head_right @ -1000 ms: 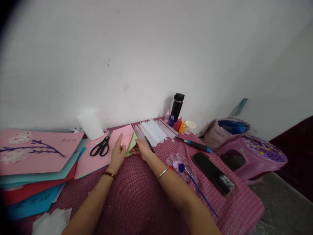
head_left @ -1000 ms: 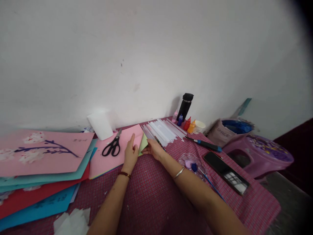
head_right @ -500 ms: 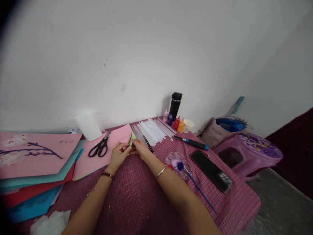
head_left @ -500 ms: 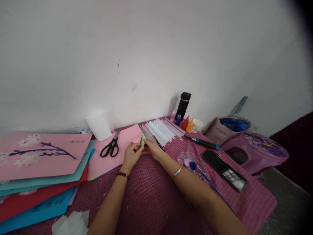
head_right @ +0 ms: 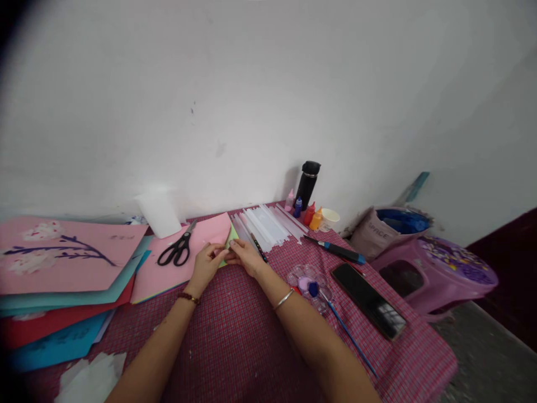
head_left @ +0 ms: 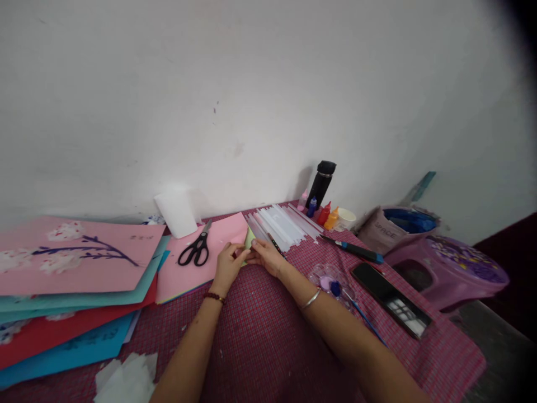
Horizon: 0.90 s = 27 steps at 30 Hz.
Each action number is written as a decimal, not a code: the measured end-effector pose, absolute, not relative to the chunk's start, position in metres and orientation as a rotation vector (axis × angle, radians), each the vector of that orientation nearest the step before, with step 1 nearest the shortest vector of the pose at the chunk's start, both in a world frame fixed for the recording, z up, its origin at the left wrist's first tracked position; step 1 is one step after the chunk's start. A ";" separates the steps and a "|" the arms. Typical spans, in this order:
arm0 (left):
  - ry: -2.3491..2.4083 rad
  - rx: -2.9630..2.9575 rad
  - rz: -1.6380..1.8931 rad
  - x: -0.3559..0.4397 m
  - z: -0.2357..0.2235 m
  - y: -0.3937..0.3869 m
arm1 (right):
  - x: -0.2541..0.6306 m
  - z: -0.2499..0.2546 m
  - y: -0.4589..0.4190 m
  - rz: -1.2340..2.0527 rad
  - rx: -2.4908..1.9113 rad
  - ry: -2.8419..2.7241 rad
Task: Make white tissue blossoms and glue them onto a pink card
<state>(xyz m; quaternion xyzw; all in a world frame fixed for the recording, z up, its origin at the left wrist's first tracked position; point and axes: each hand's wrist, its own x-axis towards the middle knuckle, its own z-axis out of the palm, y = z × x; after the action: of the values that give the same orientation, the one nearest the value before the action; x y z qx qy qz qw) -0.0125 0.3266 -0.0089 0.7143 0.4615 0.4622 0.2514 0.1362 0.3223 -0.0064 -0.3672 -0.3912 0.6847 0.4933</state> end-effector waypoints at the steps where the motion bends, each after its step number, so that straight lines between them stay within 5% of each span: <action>1: 1.257 1.940 1.262 -0.013 -0.009 0.327 | 0.136 -0.006 0.322 1.661 -0.887 -0.952; 27: 1.214 1.937 1.249 -0.013 -0.011 0.327 | 0.139 -0.006 0.324 1.688 -0.908 -0.865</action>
<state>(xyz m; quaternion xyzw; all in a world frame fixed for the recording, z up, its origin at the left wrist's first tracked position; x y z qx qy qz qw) -0.0126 0.3271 -0.0111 0.7169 0.4495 0.4623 0.2652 0.1387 0.3237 -0.0059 -0.3748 -0.3572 0.6969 0.4962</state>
